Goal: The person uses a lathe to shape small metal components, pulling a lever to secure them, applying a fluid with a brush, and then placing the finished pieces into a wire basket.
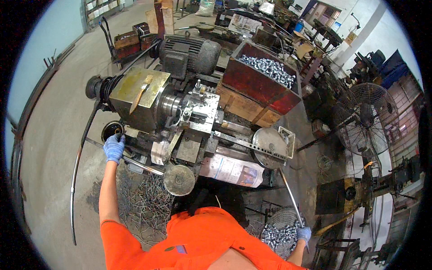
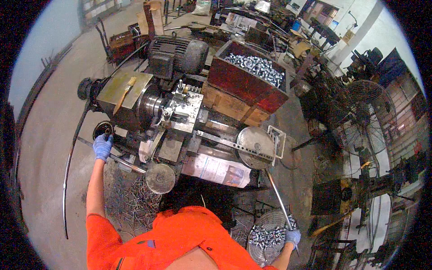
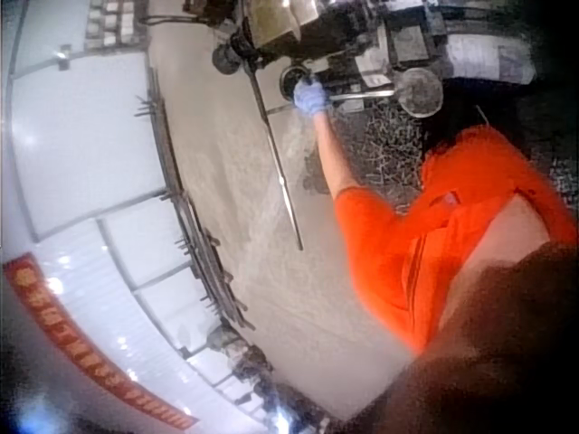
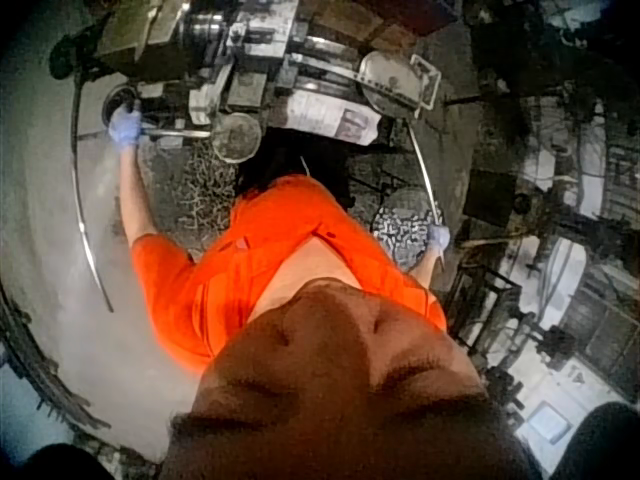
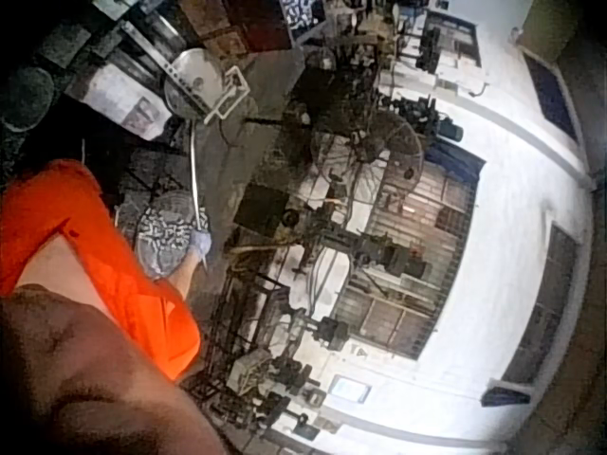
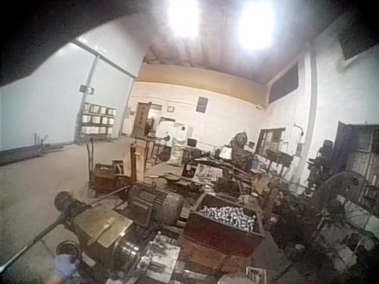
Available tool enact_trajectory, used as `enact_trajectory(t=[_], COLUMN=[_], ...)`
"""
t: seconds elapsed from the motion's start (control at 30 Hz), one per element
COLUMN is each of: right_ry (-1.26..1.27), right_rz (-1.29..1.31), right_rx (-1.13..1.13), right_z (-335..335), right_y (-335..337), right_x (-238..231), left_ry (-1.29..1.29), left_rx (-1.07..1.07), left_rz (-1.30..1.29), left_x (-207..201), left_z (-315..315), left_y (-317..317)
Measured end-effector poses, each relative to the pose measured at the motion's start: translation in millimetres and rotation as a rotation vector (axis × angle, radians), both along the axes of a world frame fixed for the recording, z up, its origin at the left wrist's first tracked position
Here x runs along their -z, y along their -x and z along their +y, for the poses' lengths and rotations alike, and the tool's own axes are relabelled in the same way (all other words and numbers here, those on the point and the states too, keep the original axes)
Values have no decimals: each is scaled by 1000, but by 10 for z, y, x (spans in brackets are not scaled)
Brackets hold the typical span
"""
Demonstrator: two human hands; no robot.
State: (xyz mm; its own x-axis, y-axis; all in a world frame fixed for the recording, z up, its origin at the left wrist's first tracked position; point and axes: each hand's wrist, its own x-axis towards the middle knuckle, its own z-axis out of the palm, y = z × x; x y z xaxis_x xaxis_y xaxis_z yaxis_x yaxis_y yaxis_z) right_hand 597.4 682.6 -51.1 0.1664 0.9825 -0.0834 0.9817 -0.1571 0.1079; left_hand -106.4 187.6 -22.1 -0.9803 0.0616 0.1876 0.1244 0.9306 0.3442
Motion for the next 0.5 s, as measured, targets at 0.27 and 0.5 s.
enact_trajectory(t=[0.27, 0.5], right_ry=[14, -21], right_rz=[-18, 47], right_rx=[-1, -13], right_z=[27, -88], right_y=[-73, 68], right_x=[68, -53], left_ry=[-32, -62], left_rx=[9, 40], left_rz=[70, 81], left_x=[-17, 72], left_z=[19, -52], left_y=[-56, -7])
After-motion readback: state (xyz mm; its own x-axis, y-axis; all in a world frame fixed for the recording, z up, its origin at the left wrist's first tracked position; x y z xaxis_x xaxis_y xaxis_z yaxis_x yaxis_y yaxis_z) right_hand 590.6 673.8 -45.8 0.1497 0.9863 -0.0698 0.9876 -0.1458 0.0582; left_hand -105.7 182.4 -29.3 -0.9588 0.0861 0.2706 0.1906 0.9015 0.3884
